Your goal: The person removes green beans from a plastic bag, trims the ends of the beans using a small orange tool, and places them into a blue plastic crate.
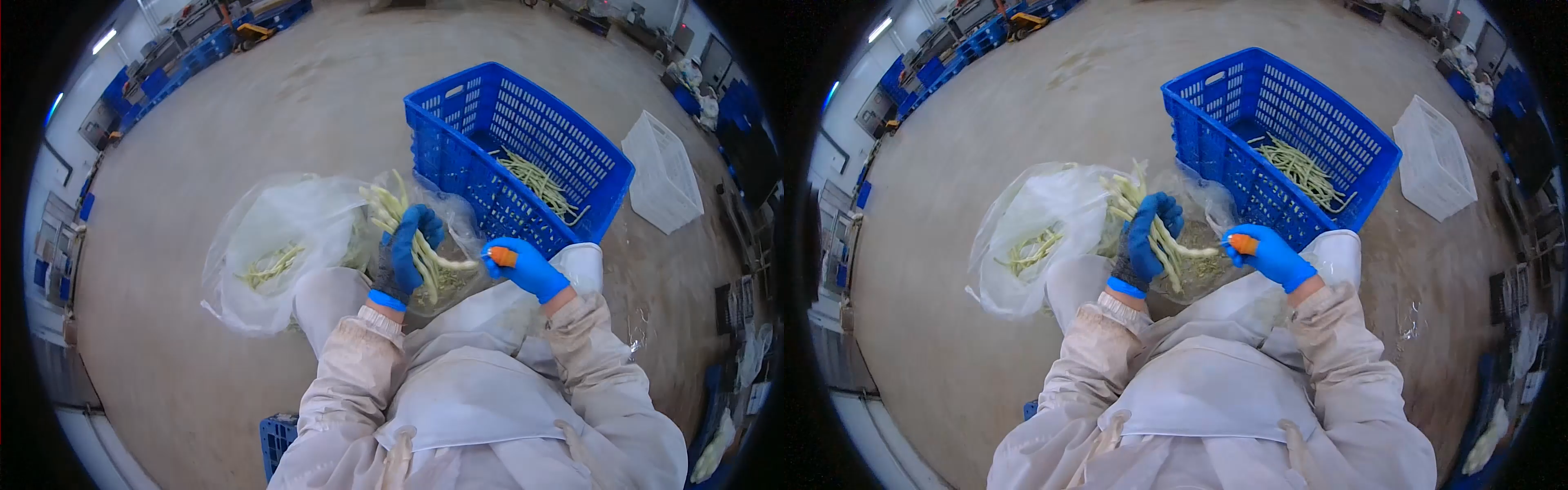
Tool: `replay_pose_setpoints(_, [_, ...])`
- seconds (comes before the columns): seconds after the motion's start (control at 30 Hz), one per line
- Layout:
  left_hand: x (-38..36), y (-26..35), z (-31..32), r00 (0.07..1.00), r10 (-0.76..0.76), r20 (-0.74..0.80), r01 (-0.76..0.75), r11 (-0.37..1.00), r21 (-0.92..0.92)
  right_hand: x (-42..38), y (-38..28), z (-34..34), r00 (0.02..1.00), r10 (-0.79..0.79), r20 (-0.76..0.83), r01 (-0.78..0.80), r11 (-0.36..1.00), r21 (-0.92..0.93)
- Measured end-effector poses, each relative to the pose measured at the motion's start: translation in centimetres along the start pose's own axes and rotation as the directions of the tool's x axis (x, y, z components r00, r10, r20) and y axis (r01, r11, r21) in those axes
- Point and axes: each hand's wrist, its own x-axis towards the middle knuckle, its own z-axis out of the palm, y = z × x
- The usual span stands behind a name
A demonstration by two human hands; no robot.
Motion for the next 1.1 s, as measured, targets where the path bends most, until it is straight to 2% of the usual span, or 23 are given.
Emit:
replay_pose_setpoints(0.07, [1.1, 0.0, -1.4, 0.995, 0.006, -0.103, -0.042, 0.932, -0.359, -0.8, 0.3, -1.8, 0.999, -0.033, 0.036, 0.032, 0.999, 0.027])
replay_pose_setpoints(0.13, [1.7, 0.3, -3.2, 0.992, 0.022, -0.122, -0.07, 0.912, -0.405, -0.8, 0.7, -4.2, 0.967, -0.188, 0.171, 0.095, 0.892, 0.442])
replay_pose_setpoints(0.17, [1.9, 0.4, -3.6, 0.993, 0.046, -0.111, -0.089, 0.903, -0.42, -0.7, 0.6, -4.5, 0.966, -0.186, 0.179, 0.089, 0.892, 0.444])
replay_pose_setpoints(0.23, [2.1, 0.2, -4.0, 0.993, 0.067, -0.096, -0.102, 0.892, -0.439, -0.5, 0.4, -5.4, 0.982, -0.166, -0.086, 0.186, 0.905, 0.383])
replay_pose_setpoints(0.27, [2.0, 0.3, -3.9, 0.993, 0.074, -0.092, -0.106, 0.906, -0.411, -0.5, 0.4, -5.1, 0.982, -0.166, -0.091, 0.188, 0.905, 0.381])
replay_pose_setpoints(0.3, [2.0, 0.3, -3.6, 0.993, 0.083, -0.087, -0.11, 0.918, -0.382, -0.2, 0.4, -4.3, 0.983, -0.182, -0.026, 0.178, 0.978, -0.104])
replay_pose_setpoints(0.33, [2.0, 0.4, -3.4, 0.994, 0.079, -0.082, -0.105, 0.918, -0.383, 0.2, 0.5, -3.3, 0.986, -0.164, 0.034, 0.154, 0.812, -0.563])
replay_pose_setpoints(0.37, [1.9, 0.6, -3.1, 0.991, 0.067, -0.112, -0.101, 0.936, -0.338, 0.4, 0.6, -2.0, 0.949, -0.312, 0.049, 0.26, 0.684, -0.682])
replay_pose_setpoints(0.4, [1.9, 0.8, -2.8, 0.988, 0.058, -0.144, -0.099, 0.951, -0.294, 0.7, 0.0, -0.7, 0.949, -0.313, 0.043, 0.257, 0.683, -0.684])
replay_pose_setpoints(0.47, [1.7, 1.1, -2.3, 0.989, 0.073, -0.132, -0.107, 0.956, -0.273, 1.3, -1.9, 1.9, 0.86, -0.5, 0.102, 0.428, 0.598, -0.677])
replay_pose_setpoints(0.5, [1.5, 1.2, -2.2, 0.989, 0.09, -0.121, -0.117, 0.962, -0.248, 1.4, -2.6, 2.7, 0.861, -0.498, 0.099, 0.425, 0.601, -0.677])
replay_pose_setpoints(0.57, [1.4, 1.4, -1.9, 0.991, 0.065, -0.12, -0.094, 0.962, -0.257, 1.7, -3.6, 3.6, 0.82, -0.511, 0.257, 0.457, 0.315, -0.832])
replay_pose_setpoints(0.6, [1.4, 1.4, -1.8, 0.992, 0.044, -0.121, -0.075, 0.96, -0.27, 2.0, -3.6, 3.7, 0.82, -0.512, 0.256, 0.456, 0.314, -0.833])
replay_pose_setpoints(0.67, [1.6, 1.4, -2.0, 0.993, 0.03, -0.112, -0.062, 0.955, -0.291, 2.5, -3.6, 3.9, 0.781, -0.483, 0.397, 0.508, 0.12, -0.853])
replay_pose_setpoints(0.83, [1.4, 1.7, -1.8, 0.985, -0.027, -0.171, -0.025, 0.955, -0.295, 2.1, -4.1, 4.5, 0.739, -0.486, 0.466, 0.553, 0.044, -0.832])
replay_pose_setpoints(1.0, [1.8, 1.3, -2.6, 0.992, -0.071, -0.108, 0.031, 0.943, -0.332, 1.5, -4.2, 4.9, 0.741, -0.457, 0.492, 0.554, 0.003, -0.833])
replay_pose_setpoints(1.1, [1.7, 1.1, -2.5, 0.989, -0.122, -0.09, 0.078, 0.918, -0.389, 1.5, -4.1, 4.9, 0.715, -0.5, 0.488, 0.554, -0.021, -0.832])
